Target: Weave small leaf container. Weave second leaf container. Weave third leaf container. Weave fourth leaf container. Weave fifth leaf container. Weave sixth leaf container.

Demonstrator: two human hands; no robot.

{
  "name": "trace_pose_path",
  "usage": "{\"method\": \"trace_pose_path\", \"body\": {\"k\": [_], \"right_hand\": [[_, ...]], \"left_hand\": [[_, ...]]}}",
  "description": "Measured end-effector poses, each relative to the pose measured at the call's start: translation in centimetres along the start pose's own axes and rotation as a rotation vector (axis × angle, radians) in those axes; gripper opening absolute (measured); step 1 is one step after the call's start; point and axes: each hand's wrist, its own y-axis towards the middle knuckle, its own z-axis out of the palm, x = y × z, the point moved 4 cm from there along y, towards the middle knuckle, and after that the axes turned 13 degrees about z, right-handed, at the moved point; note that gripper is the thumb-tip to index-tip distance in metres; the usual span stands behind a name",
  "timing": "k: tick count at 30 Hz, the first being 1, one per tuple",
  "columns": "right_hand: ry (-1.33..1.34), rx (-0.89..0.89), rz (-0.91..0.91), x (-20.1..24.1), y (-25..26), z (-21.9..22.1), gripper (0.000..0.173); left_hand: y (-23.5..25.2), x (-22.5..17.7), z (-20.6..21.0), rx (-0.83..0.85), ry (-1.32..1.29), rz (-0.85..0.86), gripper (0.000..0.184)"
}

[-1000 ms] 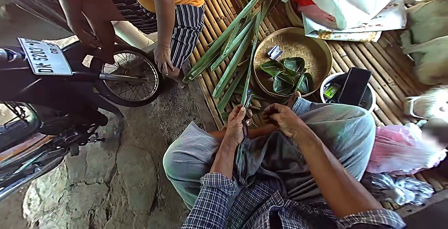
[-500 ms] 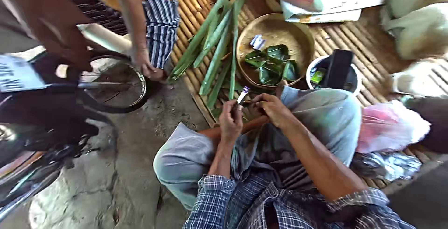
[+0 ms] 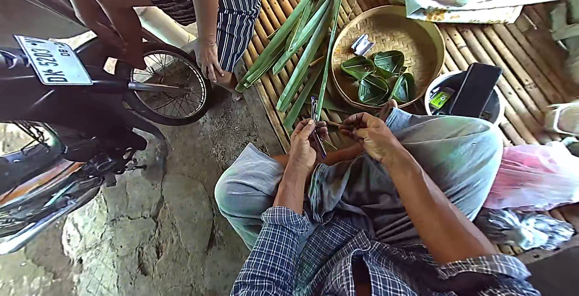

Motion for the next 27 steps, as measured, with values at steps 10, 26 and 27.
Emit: {"method": "trace_pose_path", "body": {"k": [10,26,27], "right_hand": [[-0.073,-0.062,-0.102,0.4,-0.2,0.4,0.018],[-0.23,0.042,-0.282,1.4,-1.5,1.6,0.02],[-0.256,0.032,-0.313,1.5,-1.5,1.6,0.019]], "left_hand": [[-0.5,0.3,0.6,0.111,-0.149,-0.239,0.021],[-0.7,0.8,0.7,0.171,-0.21,-0.401,0.022],[-0.6,0.9,0.7,0.181,-0.205,-0.406,0.022]]}}
